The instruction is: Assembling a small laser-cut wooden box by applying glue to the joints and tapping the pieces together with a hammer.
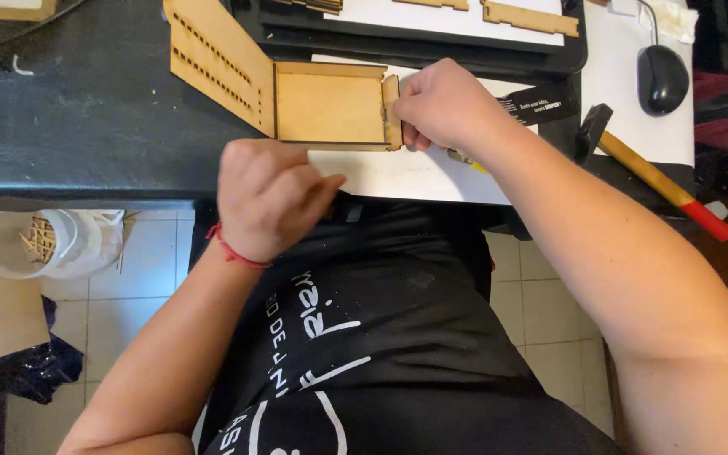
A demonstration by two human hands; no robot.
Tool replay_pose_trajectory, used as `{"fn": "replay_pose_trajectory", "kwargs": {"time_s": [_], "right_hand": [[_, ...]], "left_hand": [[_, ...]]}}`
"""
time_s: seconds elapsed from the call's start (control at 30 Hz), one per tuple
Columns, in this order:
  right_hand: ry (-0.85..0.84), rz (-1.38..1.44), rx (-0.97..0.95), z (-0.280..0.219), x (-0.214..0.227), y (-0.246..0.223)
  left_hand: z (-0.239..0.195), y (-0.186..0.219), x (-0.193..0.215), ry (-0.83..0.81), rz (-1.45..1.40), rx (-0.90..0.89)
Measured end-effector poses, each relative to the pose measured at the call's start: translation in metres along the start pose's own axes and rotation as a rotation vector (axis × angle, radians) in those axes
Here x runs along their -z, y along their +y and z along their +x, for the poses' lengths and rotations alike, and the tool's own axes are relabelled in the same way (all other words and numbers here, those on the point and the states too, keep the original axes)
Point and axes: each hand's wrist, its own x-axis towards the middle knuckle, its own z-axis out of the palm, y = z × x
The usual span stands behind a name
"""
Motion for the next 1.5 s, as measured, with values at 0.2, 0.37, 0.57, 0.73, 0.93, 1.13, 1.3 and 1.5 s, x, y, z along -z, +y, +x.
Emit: {"fn": "replay_pose_trajectory", "kwargs": {"time_s": [0.2,0.37,0.57,0.73,0.93,1.13,1.3,1.5], "right_hand": [[0.047,0.010,-0.001,0.002,-0.005,-0.001],[0.057,-0.037,-0.023,0.000,-0.008,-0.006],[0.054,-0.087,-0.047,-0.003,-0.008,-0.010],[0.059,-0.082,-0.054,0.000,-0.011,-0.008],[0.089,-0.115,-0.082,-0.004,-0.013,-0.013],[0.078,-0.078,-0.108,-0.004,-0.016,-0.015],[0.043,-0.119,-0.062,0.004,-0.019,-0.012],[0.051,-0.096,-0.066,0.014,-0.020,-0.006]], "left_hand": [[-0.029,-0.015,0.014,0.030,0.041,0.367],[-0.008,-0.025,0.021,-0.283,0.089,0.546],[-0.019,-0.030,0.004,-0.430,0.131,0.624],[-0.027,-0.035,-0.002,-0.385,0.143,0.576],[-0.029,-0.036,-0.001,-0.382,0.144,0.565],[-0.025,-0.034,0.000,-0.407,0.116,0.597],[-0.025,-0.034,0.000,-0.385,0.113,0.582],[-0.030,-0.037,-0.006,-0.365,0.139,0.542]]}}
